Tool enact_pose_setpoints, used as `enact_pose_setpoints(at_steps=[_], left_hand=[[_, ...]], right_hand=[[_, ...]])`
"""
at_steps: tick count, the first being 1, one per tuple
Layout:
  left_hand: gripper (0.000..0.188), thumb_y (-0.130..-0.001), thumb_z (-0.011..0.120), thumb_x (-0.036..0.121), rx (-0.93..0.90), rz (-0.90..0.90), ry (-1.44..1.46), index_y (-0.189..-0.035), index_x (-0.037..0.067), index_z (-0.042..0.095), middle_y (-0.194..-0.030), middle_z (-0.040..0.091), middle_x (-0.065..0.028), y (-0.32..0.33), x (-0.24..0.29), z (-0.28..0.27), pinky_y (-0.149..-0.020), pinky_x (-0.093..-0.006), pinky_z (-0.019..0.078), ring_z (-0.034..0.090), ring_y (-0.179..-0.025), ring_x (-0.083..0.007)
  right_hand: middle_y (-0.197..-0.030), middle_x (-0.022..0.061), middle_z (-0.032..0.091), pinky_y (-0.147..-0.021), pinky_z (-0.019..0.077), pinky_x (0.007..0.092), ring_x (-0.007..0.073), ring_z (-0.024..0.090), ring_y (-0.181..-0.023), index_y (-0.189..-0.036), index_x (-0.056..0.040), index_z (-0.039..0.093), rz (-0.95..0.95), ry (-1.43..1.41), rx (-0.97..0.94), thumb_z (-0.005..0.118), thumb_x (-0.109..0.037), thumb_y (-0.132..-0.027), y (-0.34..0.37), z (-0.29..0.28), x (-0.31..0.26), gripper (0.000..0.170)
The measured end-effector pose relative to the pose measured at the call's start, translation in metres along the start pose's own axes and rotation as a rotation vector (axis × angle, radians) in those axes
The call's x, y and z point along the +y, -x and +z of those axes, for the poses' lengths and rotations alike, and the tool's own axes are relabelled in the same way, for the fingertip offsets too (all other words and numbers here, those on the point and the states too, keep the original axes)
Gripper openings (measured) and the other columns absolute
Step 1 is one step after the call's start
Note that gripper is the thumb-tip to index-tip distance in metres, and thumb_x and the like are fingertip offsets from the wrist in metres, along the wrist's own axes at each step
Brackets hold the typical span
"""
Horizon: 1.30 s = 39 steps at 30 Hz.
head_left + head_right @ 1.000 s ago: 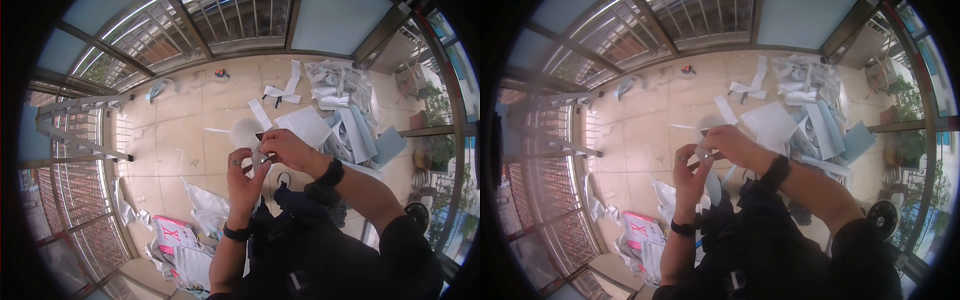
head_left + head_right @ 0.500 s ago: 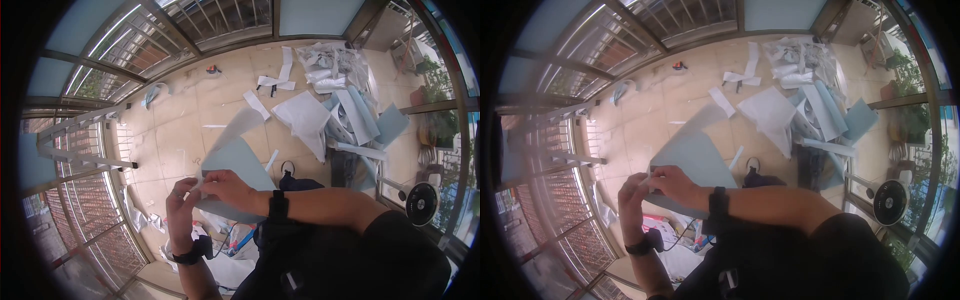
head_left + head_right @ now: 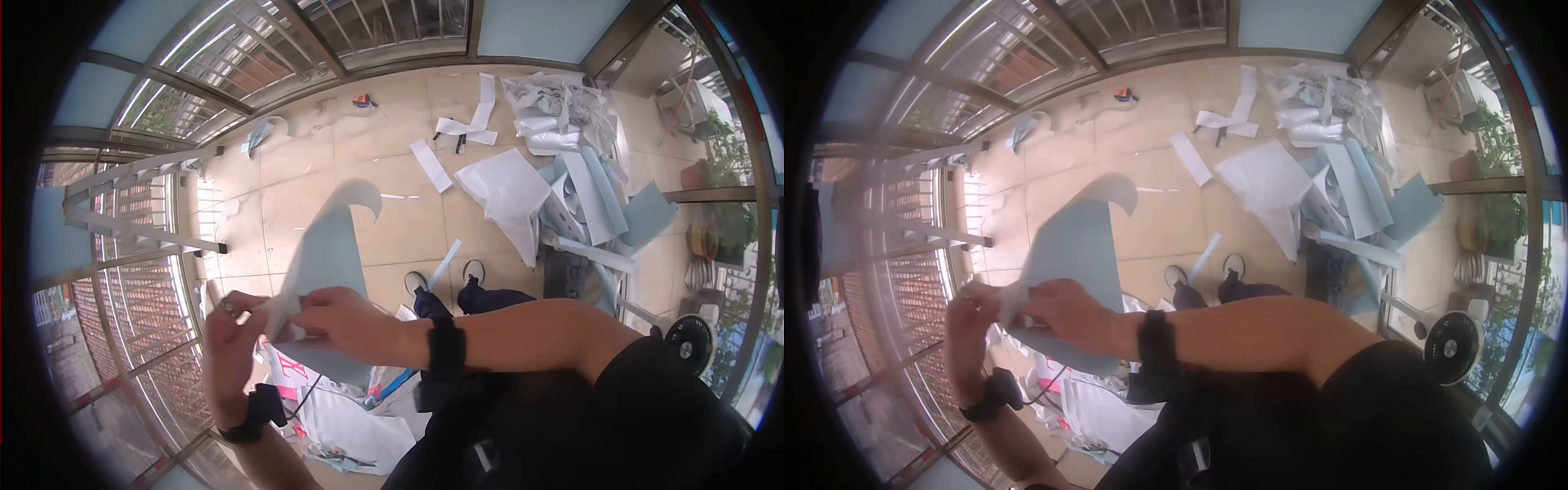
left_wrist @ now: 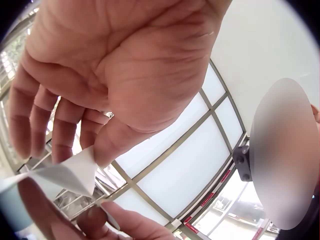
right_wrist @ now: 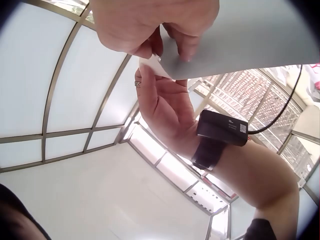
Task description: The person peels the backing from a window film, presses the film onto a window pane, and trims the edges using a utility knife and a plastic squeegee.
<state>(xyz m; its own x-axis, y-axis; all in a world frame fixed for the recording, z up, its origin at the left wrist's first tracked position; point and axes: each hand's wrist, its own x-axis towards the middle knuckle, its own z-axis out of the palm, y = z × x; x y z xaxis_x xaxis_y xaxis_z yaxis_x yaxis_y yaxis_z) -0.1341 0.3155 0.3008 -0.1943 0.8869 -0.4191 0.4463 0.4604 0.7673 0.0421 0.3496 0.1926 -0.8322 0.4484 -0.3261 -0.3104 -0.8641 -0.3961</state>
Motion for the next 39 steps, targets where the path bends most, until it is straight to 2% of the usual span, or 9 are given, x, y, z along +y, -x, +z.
enact_pose_setpoints(at_steps=[2,4,6,7,9,17,20,30,39], left_hand=[[0.003,-0.093,0.061,0.001,-0.065,-0.103,-0.012,-0.093,-0.001,0.063,-0.082,0.065,-0.0028,0.01,-0.025,0.023,-0.072,-0.0244,0.0504,0.063,-0.077,-0.0096],[0.008,-0.096,0.061,0.007,-0.123,-0.193,0.076,-0.092,-0.001,0.062,-0.082,0.065,-0.0032,0.018,-0.047,0.055,-0.069,-0.0251,0.0516,0.062,-0.076,-0.0092],[0.017,-0.097,0.062,0.015,-0.238,-0.291,0.204,-0.091,-0.001,0.062,-0.083,0.067,-0.0064,0.02,-0.076,0.088,-0.068,-0.0261,0.0528,0.064,-0.074,-0.0115],[0.018,-0.097,0.061,0.015,-0.276,-0.276,0.165,-0.091,-0.002,0.061,-0.082,0.068,-0.0083,0.021,-0.093,0.103,-0.068,-0.0273,0.0542,0.066,-0.075,-0.0137],[0.02,-0.096,0.059,0.016,-0.334,-0.303,0.18,-0.091,-0.003,0.06,-0.083,0.069,-0.0116,0.019,-0.111,0.141,-0.069,-0.0288,0.055,0.069,-0.077,-0.0181],[0.029,-0.101,0.055,0.023,-0.436,-0.554,0.538,-0.105,-0.006,0.057,-0.092,0.069,-0.0134,-0.003,-0.217,0.268,-0.075,-0.0304,0.0569,0.071,-0.082,-0.0204],[0.029,-0.102,0.054,0.023,-0.403,-0.702,0.801,-0.111,-0.005,0.054,-0.093,0.068,-0.0127,-0.002,-0.247,0.295,-0.076,-0.031,0.0563,0.07,-0.082,-0.0202],[0.025,-0.102,0.056,0.023,-0.338,-0.808,0.951,-0.106,-0.001,0.054,-0.089,0.068,-0.013,-0.001,-0.283,0.32,-0.073,-0.0316,0.057,0.069,-0.077,-0.0206],[0.02,-0.102,0.057,0.023,-0.185,-0.641,0.837,-0.107,0.003,0.055,-0.089,0.07,-0.0122,0.015,-0.268,0.302,-0.071,-0.0295,0.0553,0.069,-0.078,-0.0187]], right_hand=[[-0.102,0.0109,0.06,-0.093,0.058,0.0339,0.0174,0.066,-0.094,-0.098,0.0073,0.058,0.185,-0.265,0.057,0.06,-0.008,-0.094,0.021,-0.031,0.021,0.016],[-0.11,0.0151,0.06,-0.1,0.0565,0.0381,0.0222,0.067,-0.1,-0.103,0.0087,0.057,0.266,-0.292,0.149,0.058,-0.006,-0.094,0.041,-0.056,0.03,0.017],[-0.115,0.017,0.062,-0.101,0.0557,0.0398,0.0259,0.068,-0.105,-0.107,0.0096,0.058,0.147,0.205,-0.054,0.054,-0.005,-0.095,0.044,-0.127,0.077,0.019],[-0.115,0.017,0.062,-0.101,0.0557,0.0398,0.0259,0.068,-0.105,-0.107,0.0096,0.058,0.146,0.198,-0.049,0.054,-0.005,-0.095,0.052,-0.135,0.072,0.019],[-0.114,0.0181,0.064,-0.099,0.0565,0.0398,0.0283,0.068,-0.105,-0.111,0.0097,0.058,0.598,-0.235,0.227,0.051,-0.005,-0.095,0.063,-0.152,0.054,0.023],[-0.1,0.0183,0.069,-0.089,0.0596,0.0403,0.0297,0.07,-0.095,-0.107,0.0084,0.06,0.732,-0.112,0.42,0.054,-0.007,-0.092,0.075,-0.265,0.084,0.022],[-0.095,0.02,0.069,-0.074,0.0623,0.0384,0.0313,0.072,-0.085,-0.101,0.0067,0.06,0.772,-0.081,0.534,0.059,-0.005,-0.09,0.076,-0.295,0.095,0.016],[-0.09,0.0176,0.066,-0.064,0.06,0.0354,0.0289,0.07,-0.075,-0.099,0.0039,0.06,0.825,-0.003,0.594,0.06,-0.008,-0.087,0.067,-0.312,0.105,0.016],[-0.086,0.0183,0.071,-0.064,0.0601,0.0325,0.027,0.072,-0.072,-0.101,0.0072,0.063,0.722,0.011,0.557,0.061,-0.011,-0.091,0.046,-0.28,0.091,0.021]])
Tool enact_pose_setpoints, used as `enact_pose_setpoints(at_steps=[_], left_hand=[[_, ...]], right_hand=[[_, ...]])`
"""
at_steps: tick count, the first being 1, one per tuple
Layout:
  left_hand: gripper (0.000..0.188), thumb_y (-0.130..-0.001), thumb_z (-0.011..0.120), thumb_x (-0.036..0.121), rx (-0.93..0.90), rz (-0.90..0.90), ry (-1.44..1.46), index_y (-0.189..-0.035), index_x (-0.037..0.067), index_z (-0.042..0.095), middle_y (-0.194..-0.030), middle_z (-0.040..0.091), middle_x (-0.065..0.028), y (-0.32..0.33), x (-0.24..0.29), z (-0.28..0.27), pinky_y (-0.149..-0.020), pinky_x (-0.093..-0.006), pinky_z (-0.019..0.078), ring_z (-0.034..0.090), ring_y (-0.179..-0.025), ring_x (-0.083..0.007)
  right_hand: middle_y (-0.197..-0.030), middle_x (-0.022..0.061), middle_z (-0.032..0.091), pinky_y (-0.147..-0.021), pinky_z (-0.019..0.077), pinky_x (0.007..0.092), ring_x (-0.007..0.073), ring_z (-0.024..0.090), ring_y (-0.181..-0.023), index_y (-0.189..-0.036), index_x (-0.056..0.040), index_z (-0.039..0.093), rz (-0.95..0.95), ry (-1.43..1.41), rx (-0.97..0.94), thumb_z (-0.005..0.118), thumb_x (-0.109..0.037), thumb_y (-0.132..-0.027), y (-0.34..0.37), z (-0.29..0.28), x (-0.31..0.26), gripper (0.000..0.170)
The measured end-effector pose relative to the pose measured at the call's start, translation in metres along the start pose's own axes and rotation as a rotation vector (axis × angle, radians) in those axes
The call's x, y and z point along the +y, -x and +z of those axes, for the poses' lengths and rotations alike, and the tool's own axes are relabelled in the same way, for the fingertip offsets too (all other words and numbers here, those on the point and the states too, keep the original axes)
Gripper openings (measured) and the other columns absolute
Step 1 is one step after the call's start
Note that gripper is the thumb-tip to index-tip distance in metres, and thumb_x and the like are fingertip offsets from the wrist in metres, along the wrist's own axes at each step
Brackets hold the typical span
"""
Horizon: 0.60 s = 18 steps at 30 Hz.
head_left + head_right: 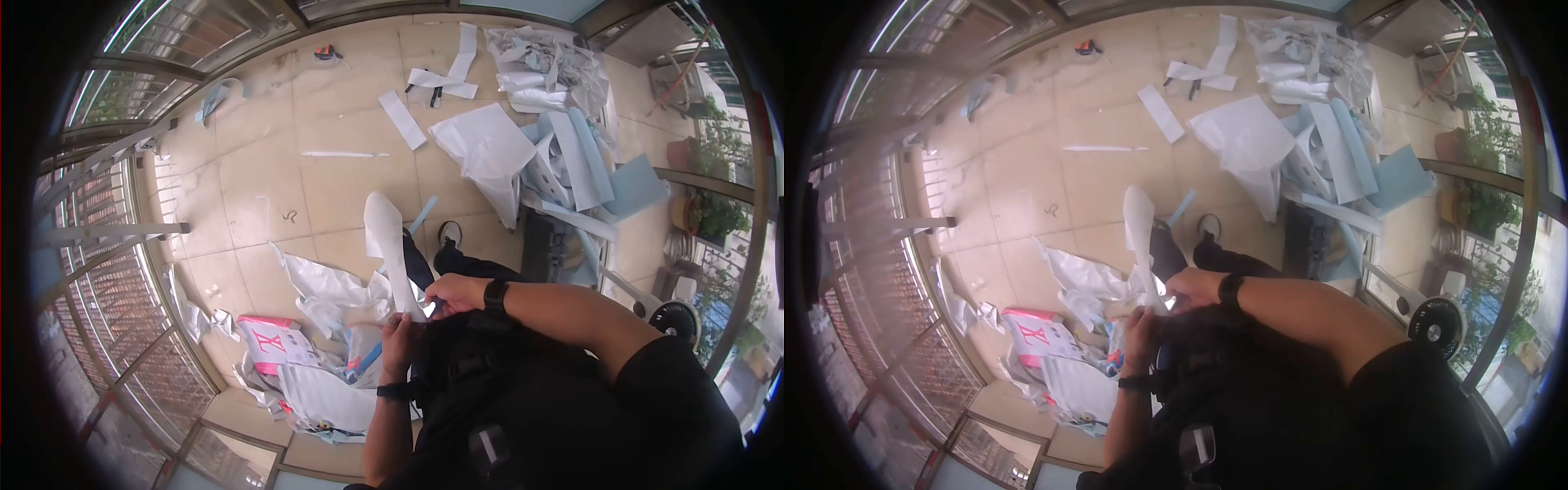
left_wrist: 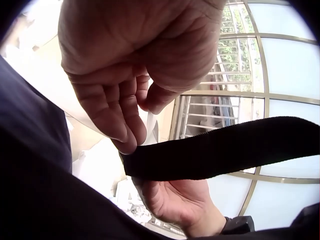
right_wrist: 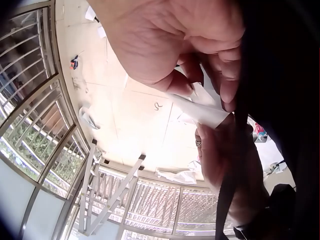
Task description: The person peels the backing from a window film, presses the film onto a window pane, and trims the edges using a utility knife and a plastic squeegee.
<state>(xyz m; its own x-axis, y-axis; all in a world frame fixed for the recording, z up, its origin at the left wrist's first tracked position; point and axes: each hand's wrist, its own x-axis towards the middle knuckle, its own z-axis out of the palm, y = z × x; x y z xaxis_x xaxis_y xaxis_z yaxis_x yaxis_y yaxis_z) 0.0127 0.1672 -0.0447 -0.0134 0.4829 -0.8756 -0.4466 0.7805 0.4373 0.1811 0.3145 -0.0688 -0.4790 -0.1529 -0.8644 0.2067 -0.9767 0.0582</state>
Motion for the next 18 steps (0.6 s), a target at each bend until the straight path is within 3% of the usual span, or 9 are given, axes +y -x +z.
enact_pose_setpoints(at_steps=[2,6,11,13,14,16,18], left_hand=[[0.02,-0.102,0.057,0.022,0.026,0.28,-0.07,-0.106,0.003,0.055,-0.089,0.07,-0.0123,0.0,-0.007,-0.005,-0.07,-0.0296,0.0548,0.069,-0.079,-0.0188],[0.021,-0.102,0.056,0.022,0.06,0.226,-0.009,-0.105,0.002,0.055,-0.089,0.069,-0.0122,0.006,-0.001,-0.014,-0.07,-0.0296,0.0548,0.069,-0.079,-0.0195],[0.024,-0.103,0.054,0.023,0.015,0.293,-0.118,-0.104,-0.001,0.054,-0.087,0.069,-0.0132,0.003,-0.015,-0.022,-0.071,-0.0299,0.0552,0.07,-0.077,-0.0195],[0.024,-0.103,0.054,0.023,0.04,0.234,-0.144,-0.104,-0.001,0.055,-0.087,0.07,-0.013,0.007,-0.014,-0.015,-0.07,-0.0295,0.0551,0.069,-0.076,-0.019],[0.025,-0.103,0.054,0.023,0.068,0.182,-0.168,-0.104,-0.002,0.055,-0.086,0.07,-0.0128,0.008,-0.009,-0.01,-0.07,-0.0292,0.0551,0.069,-0.075,-0.0186],[0.026,-0.103,0.055,0.023,0.071,0.156,-0.153,-0.104,-0.002,0.055,-0.086,0.07,-0.0128,0.002,-0.003,-0.003,-0.069,-0.029,0.0551,0.069,-0.075,-0.0185],[0.026,-0.102,0.055,0.023,0.081,0.105,-0.145,-0.104,-0.003,0.056,-0.086,0.07,-0.0128,0.005,-0.006,-0.004,-0.069,-0.0288,0.055,0.069,-0.074,-0.0184]], right_hand=[[-0.085,0.0158,0.071,-0.063,0.0597,0.0313,0.0247,0.072,-0.07,-0.099,0.0066,0.067,-0.021,0.059,-0.045,0.062,-0.012,-0.091,-0.005,0.01,-0.005,0.021],[-0.084,0.0141,0.072,-0.063,0.0593,0.0298,0.0231,0.073,-0.07,-0.09,0.0052,0.07,-0.134,0.224,-0.041,0.064,-0.013,-0.088,-0.012,0.033,-0.007,0.019],[-0.084,0.0162,0.072,-0.06,0.0596,0.0312,0.024,0.074,-0.07,-0.092,0.0045,0.071,-0.047,0.21,0.026,0.064,-0.012,-0.087,-0.027,0.013,0.013,0.018],[-0.086,0.0174,0.07,-0.06,0.0613,0.0382,0.0309,0.075,-0.08,-0.091,0.0108,0.068,-0.242,0.399,-0.129,0.066,-0.009,-0.084,-0.046,-0.011,0.031,0.021],[-0.086,0.0174,0.07,-0.06,0.0613,0.0382,0.0309,0.075,-0.08,-0.091,0.0108,0.068,-0.244,0.401,-0.129,0.066,-0.009,-0.084,-0.048,-0.012,0.034,0.021],[-0.086,0.018,0.07,-0.06,0.0609,0.0369,0.0287,0.075,-0.079,-0.092,0.0102,0.069,-0.084,0.268,0.055,0.066,-0.009,-0.085,-0.029,-0.002,0.022,0.021],[-0.086,0.0178,0.07,-0.061,0.0609,0.0364,0.0286,0.075,-0.078,-0.091,0.0102,0.07,-0.08,0.247,0.071,0.067,-0.009,-0.085,-0.032,-0.004,0.027,0.02]])
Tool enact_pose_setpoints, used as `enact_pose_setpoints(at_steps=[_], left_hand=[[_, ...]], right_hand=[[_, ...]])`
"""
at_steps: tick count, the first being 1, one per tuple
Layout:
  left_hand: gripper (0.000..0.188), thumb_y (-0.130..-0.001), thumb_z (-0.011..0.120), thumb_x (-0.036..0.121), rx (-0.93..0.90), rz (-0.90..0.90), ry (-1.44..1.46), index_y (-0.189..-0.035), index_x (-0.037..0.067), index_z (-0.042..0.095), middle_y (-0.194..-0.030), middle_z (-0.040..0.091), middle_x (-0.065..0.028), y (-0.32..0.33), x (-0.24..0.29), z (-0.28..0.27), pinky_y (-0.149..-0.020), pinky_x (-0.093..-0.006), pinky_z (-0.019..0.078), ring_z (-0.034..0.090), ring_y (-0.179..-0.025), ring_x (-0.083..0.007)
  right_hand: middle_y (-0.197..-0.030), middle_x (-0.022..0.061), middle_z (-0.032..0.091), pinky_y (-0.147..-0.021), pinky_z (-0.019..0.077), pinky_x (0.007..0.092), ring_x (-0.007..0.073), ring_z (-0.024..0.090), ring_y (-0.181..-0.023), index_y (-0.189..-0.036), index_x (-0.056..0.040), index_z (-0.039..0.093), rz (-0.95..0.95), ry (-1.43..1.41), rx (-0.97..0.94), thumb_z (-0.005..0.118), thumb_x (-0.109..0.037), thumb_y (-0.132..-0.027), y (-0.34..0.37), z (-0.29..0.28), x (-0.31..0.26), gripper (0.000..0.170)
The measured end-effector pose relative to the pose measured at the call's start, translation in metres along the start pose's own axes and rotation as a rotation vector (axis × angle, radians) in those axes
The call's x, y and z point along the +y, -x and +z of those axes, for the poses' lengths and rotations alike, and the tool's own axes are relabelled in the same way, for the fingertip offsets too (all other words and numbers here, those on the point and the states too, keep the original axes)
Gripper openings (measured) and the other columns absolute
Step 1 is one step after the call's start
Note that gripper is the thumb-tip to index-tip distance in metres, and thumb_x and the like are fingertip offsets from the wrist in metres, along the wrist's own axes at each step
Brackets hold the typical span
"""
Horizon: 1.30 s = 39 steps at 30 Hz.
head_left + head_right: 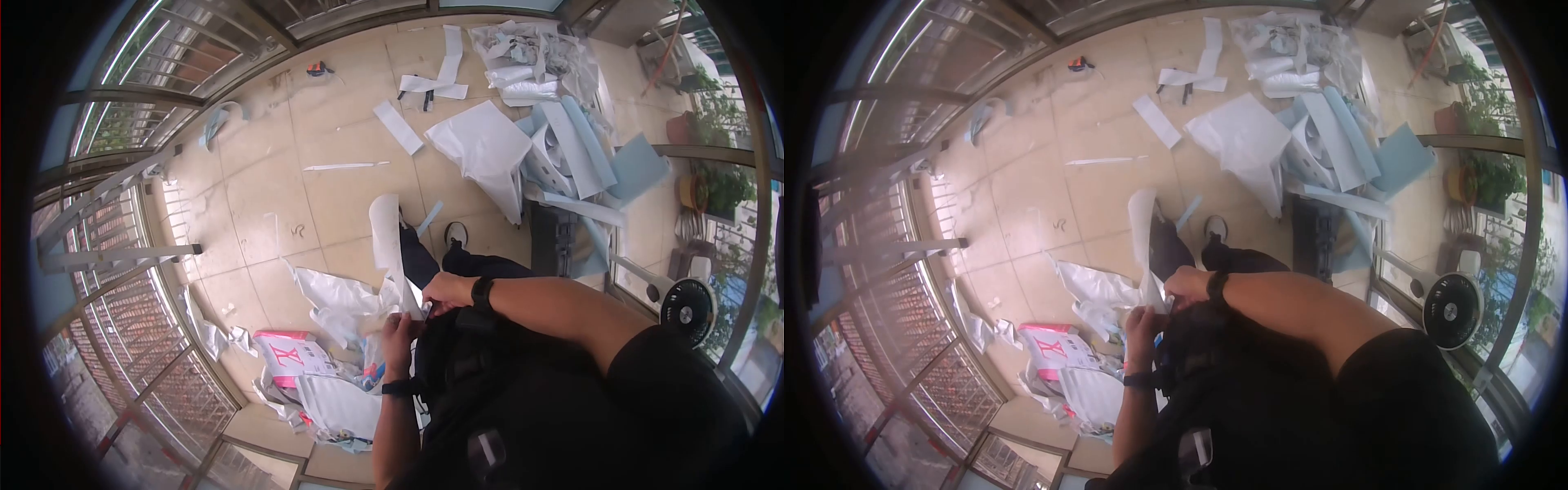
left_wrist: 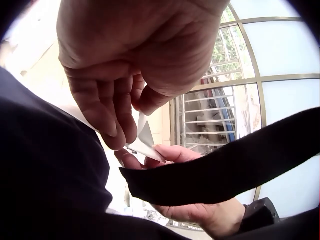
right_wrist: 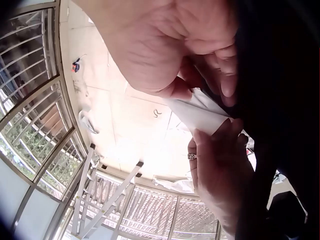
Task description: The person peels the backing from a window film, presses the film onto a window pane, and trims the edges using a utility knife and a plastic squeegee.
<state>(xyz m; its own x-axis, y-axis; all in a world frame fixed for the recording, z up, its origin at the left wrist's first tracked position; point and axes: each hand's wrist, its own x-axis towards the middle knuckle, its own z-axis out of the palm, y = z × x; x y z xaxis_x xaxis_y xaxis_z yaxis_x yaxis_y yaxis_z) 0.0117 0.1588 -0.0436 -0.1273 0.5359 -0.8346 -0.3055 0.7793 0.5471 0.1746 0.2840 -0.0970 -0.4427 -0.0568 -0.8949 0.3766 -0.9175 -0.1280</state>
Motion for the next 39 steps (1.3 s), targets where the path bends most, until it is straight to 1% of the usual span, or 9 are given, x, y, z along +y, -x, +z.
enact_pose_setpoints(at_steps=[4,8,10,14,16,19,23,33,39], left_hand=[[0.028,-0.102,0.055,0.023,0.001,-0.033,-0.08,-0.103,-0.005,0.057,-0.086,0.07,-0.0142,-0.012,0.003,0.008,-0.067,-0.0296,0.0557,0.069,-0.074,-0.0195],[0.028,-0.101,0.056,0.023,-0.053,-0.077,-0.151,-0.101,-0.005,0.059,-0.088,0.071,-0.015,-0.027,-0.003,0.009,-0.065,-0.0303,0.0564,0.07,-0.074,-0.0201],[0.029,-0.099,0.058,0.023,-0.049,-0.03,-0.248,-0.099,-0.005,0.061,-0.088,0.071,-0.015,-0.031,0.0,0.012,-0.067,-0.0317,0.0563,0.07,-0.074,-0.0206],[0.028,-0.093,0.065,0.023,0.038,0.222,-0.586,-0.096,-0.005,0.067,-0.09,0.072,-0.0159,-0.049,-0.014,0.002,-0.073,-0.0367,0.0551,0.071,-0.081,-0.0248],[0.029,-0.09,0.067,0.022,0.062,0.362,-0.695,-0.097,-0.005,0.069,-0.092,0.073,-0.0179,-0.053,0.003,0.004,-0.079,-0.0386,0.0538,0.072,-0.088,-0.0292],[0.03,-0.09,0.066,0.022,-0.041,0.324,-0.683,-0.099,-0.007,0.068,-0.094,0.073,-0.0199,-0.069,0.019,0.001,-0.081,-0.0394,0.0536,0.072,-0.091,-0.0325],[0.029,-0.091,0.068,0.022,-0.104,0.097,-0.57,-0.099,-0.005,0.07,-0.084,0.072,-0.0127,-0.081,0.03,0.001,-0.075,-0.0327,0.054,0.069,-0.077,-0.0191],[0.02,-0.094,0.063,0.016,-0.037,0.067,0.102,-0.096,-0.003,0.066,-0.088,0.064,-0.0051,-0.04,-0.021,0.008,-0.077,-0.0312,0.0544,0.063,-0.086,-0.0173],[0.014,-0.092,0.062,0.012,0.08,0.047,0.154,-0.084,0.003,0.054,-0.079,0.057,-0.0052,-0.051,-0.014,0.005,-0.072,-0.0337,0.0565,0.06,-0.074,-0.0163]], right_hand=[[-0.083,0.0147,0.071,-0.059,0.0599,0.0336,0.0263,0.073,-0.068,-0.088,0.0046,0.071,-0.199,0.281,-0.026,0.066,-0.007,-0.087,-0.023,-0.016,0.016,0.013],[-0.082,0.0135,0.07,-0.058,0.0598,0.0344,0.0259,0.073,-0.07,-0.086,0.0054,0.07,-0.135,0.222,0.07,0.067,-0.007,-0.087,-0.009,-0.026,0.015,0.013],[-0.08,0.012,0.069,-0.061,0.0601,0.0362,0.0246,0.073,-0.073,-0.088,0.0062,0.069,-0.487,0.445,-0.052,0.068,-0.006,-0.086,-0.029,-0.041,0.041,0.013],[-0.075,0.0111,0.066,-0.067,0.0604,0.0378,0.0236,0.072,-0.075,-0.087,0.006,0.068,-0.304,0.166,-0.064,0.069,-0.006,-0.085,-0.022,-0.044,0.04,0.013],[-0.074,0.0109,0.063,-0.072,0.06,0.0379,0.0236,0.07,-0.077,-0.088,0.0034,0.068,-0.646,0.925,-0.046,0.07,-0.007,-0.086,-0.013,-0.048,0.035,0.011],[-0.078,0.01,0.063,-0.073,0.0599,0.0378,0.0249,0.07,-0.078,-0.088,0.0019,0.067,-0.985,1.325,-0.028,0.07,-0.008,-0.086,-0.012,-0.058,0.033,0.01],[-0.089,0.0083,0.064,-0.074,0.0597,0.0378,0.0242,0.07,-0.078,-0.093,0.0025,0.065,-0.785,0.892,-0.019,0.068,-0.009,-0.089,-0.022,-0.062,0.045,0.013],[-0.087,0.0055,0.063,-0.076,0.0577,0.0354,0.0194,0.065,-0.078,-0.09,-0.0031,0.066,-0.824,0.987,-0.025,0.067,-0.01,-0.089,-0.021,-0.072,0.056,0.007],[-0.085,0.0048,0.064,-0.075,0.057,0.035,0.02,0.067,-0.08,-0.087,-0.0044,0.066,-0.258,0.532,-0.093,0.068,-0.01,-0.088,-0.018,-0.067,0.049,0.007]])
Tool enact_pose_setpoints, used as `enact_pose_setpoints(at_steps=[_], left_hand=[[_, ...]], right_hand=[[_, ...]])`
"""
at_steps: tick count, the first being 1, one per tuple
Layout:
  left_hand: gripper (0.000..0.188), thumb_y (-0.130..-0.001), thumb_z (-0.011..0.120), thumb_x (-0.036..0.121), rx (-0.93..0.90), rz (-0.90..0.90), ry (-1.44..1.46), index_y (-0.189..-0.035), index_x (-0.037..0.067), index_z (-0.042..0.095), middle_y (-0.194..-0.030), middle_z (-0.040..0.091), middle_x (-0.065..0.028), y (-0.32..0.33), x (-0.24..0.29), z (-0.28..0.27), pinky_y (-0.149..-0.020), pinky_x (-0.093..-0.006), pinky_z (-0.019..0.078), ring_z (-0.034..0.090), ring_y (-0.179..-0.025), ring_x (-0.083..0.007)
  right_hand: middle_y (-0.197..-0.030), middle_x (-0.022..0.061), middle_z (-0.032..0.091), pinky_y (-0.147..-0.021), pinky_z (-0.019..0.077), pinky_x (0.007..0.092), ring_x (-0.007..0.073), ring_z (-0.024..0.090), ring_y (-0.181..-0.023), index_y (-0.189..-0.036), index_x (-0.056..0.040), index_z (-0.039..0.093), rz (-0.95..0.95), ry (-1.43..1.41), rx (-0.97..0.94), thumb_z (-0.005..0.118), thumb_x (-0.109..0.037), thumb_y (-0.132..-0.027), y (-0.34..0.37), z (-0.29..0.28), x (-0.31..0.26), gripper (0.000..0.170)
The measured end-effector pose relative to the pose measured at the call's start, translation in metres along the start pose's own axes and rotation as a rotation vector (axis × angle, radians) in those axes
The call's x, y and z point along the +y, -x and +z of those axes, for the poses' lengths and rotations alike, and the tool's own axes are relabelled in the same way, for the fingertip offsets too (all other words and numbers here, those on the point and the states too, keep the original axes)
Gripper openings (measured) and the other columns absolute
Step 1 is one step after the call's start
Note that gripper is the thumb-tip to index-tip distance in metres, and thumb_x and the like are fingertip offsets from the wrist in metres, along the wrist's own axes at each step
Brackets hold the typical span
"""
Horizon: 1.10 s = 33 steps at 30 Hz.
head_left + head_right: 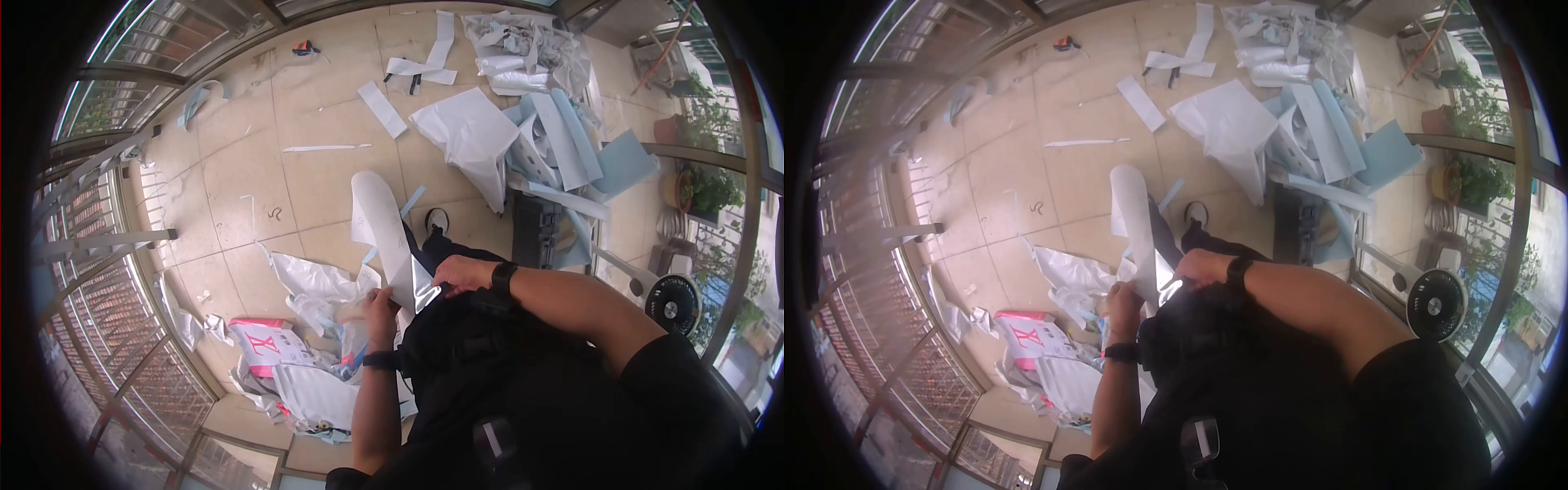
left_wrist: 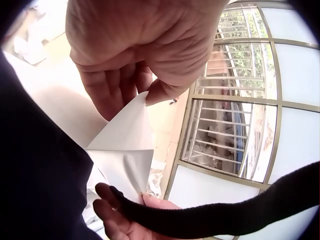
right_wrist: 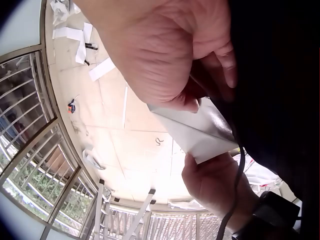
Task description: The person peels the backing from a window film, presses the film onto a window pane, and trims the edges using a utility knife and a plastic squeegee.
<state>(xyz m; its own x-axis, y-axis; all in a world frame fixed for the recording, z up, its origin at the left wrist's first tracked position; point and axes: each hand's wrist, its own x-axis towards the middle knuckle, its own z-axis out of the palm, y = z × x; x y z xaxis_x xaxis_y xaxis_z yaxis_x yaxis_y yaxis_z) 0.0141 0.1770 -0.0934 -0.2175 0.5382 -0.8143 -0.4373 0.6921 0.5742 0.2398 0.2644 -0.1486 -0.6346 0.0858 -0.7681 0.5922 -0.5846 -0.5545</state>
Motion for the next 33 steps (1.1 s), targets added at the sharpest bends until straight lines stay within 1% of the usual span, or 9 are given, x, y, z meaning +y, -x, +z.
enact_pose_setpoints(at_steps=[2,6,9,11,14,20,24,26,33], left_hand=[[0.013,-0.091,0.062,0.012,0.042,-0.097,0.029,-0.092,0.0,0.058,-0.08,0.059,-0.0052,-0.005,0.003,-0.002,-0.069,-0.0325,0.0564,0.061,-0.072,-0.0161],[0.022,-0.09,0.065,0.015,-0.086,-0.017,-0.192,-0.103,-0.003,0.064,-0.085,0.064,-0.0066,0.003,0.029,0.022,-0.067,-0.0299,0.055,0.063,-0.074,-0.0151],[0.031,-0.089,0.069,0.019,-0.182,-0.089,-0.306,-0.109,-0.004,0.066,-0.088,0.068,-0.0073,-0.021,0.01,0.021,-0.063,-0.0285,0.0533,0.065,-0.074,-0.014],[0.03,-0.088,0.071,0.023,-0.101,-0.126,-0.304,-0.102,-0.003,0.068,-0.086,0.069,-0.0066,-0.034,-0.004,0.019,-0.059,-0.0274,0.0514,0.064,-0.069,-0.0127],[0.029,-0.089,0.071,0.023,-0.064,-0.101,-0.309,-0.102,-0.003,0.067,-0.084,0.068,-0.0062,-0.033,-0.003,0.023,-0.057,-0.0283,0.0518,0.065,-0.067,-0.0142],[0.03,-0.089,0.071,0.022,-0.056,-0.155,-0.164,-0.102,-0.004,0.066,-0.085,0.067,-0.0089,-0.051,0.018,0.024,-0.06,-0.031,0.0552,0.066,-0.071,-0.0173],[0.028,-0.088,0.071,0.02,-0.097,-0.12,-0.206,-0.1,-0.005,0.065,-0.085,0.067,-0.0097,-0.083,0.04,0.02,-0.062,-0.032,0.0551,0.067,-0.074,-0.0193],[0.029,-0.088,0.07,0.019,-0.111,-0.086,-0.4,-0.102,-0.006,0.067,-0.084,0.068,-0.0104,-0.094,0.043,0.017,-0.061,-0.0311,0.0531,0.067,-0.073,-0.0191],[0.032,-0.088,0.068,0.019,-0.11,-0.043,-0.403,-0.105,-0.008,0.07,-0.087,0.07,-0.0115,-0.083,0.035,0.03,-0.065,-0.031,0.0514,0.064,-0.072,-0.0161]], right_hand=[[-0.083,0.0056,0.064,-0.074,0.0569,0.0343,0.0201,0.068,-0.082,-0.087,-0.0046,0.065,0.158,-0.362,0.047,0.069,-0.01,-0.088,0.02,0.004,-0.031,0.006],[-0.083,0.0067,0.065,-0.073,0.0569,0.0339,0.0184,0.068,-0.081,-0.088,-0.0031,0.066,0.194,-0.364,0.121,0.071,-0.008,-0.084,0.024,0.009,-0.045,0.008],[-0.092,0.0106,0.066,-0.073,0.0567,0.0334,0.0194,0.067,-0.08,-0.1,-0.0001,0.065,0.099,-0.131,0.254,0.071,-0.005,-0.078,0.026,0.011,-0.057,0.023],[-0.105,0.0154,0.066,-0.075,0.0557,0.0334,0.0221,0.066,-0.081,-0.115,0.0009,0.061,-0.188,0.038,0.511,0.07,-0.003,-0.072,0.023,0.016,-0.055,0.044],[-0.117,0.0188,0.063,-0.076,0.0545,0.0337,0.024,0.066,-0.084,-0.129,-0.0018,0.055,-0.305,0.173,0.45,0.068,-0.003,-0.07,0.021,0.01,-0.059,0.061],[-0.111,0.0193,0.068,-0.086,0.0524,0.0348,0.0273,0.067,-0.095,-0.127,-0.0013,0.061,-0.189,0.218,0.274,0.066,-0.005,-0.068,-0.006,-0.013,-0.067,0.059],[-0.113,0.0208,0.069,-0.092,0.0504,0.0348,0.0297,0.066,-0.106,-0.128,-0.0002,0.062,-0.26,0.331,0.382,0.066,-0.01,-0.067,-0.015,-0.025,-0.09,0.062],[-0.112,0.0215,0.07,-0.092,0.0507,0.0348,0.0299,0.067,-0.105,-0.129,-0.0001,0.062,-0.25,0.357,0.379,0.066,-0.011,-0.066,-0.015,-0.026,-0.1,0.064],[-0.103,0.0249,0.071,-0.085,0.0531,0.0341,0.0301,0.07,-0.095,-0.135,0.0006,0.059,-0.203,0.31,0.309,0.069,-0.011,-0.064,-0.001,-0.019,-0.113,0.073]])
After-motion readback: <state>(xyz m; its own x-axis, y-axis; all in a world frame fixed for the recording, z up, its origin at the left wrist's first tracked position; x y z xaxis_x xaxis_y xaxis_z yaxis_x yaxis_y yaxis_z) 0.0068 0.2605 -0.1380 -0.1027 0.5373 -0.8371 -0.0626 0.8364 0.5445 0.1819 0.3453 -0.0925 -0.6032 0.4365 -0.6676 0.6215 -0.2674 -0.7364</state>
